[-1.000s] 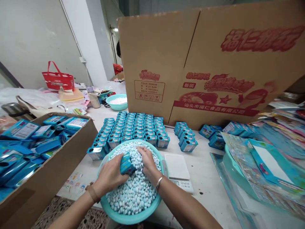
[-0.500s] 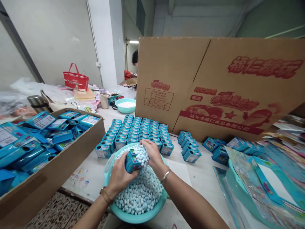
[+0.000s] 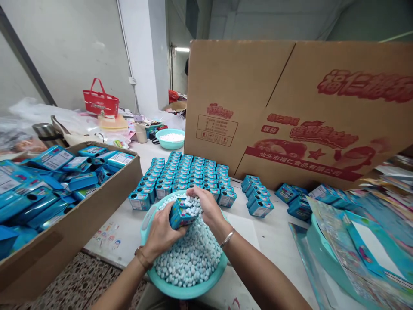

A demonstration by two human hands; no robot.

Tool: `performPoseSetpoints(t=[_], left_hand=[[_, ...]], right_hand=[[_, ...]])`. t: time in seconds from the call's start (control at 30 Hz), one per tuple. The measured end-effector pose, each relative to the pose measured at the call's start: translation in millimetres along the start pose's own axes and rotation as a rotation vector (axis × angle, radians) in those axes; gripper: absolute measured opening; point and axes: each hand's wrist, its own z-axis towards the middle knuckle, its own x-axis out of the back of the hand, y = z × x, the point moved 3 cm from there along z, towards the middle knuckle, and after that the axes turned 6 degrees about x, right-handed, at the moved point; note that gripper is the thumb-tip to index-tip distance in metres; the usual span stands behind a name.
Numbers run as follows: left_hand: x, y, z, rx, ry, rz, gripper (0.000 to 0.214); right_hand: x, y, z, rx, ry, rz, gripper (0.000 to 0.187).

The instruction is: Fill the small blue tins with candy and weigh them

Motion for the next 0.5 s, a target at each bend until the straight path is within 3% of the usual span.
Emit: performPoseSetpoints(t=[0.27, 0.5], left_hand=[[-2.9, -1, -1, 0.031, -0.024, -0.090, 0.077], [8.7, 2, -1, 0.017, -0.031, -0.140, 0.073]], right_hand=[[-7, -4, -3, 0.002, 0.021, 0.045, 0.045], [-21, -10, -11, 0.101, 0.015, 0.052, 0.038]])
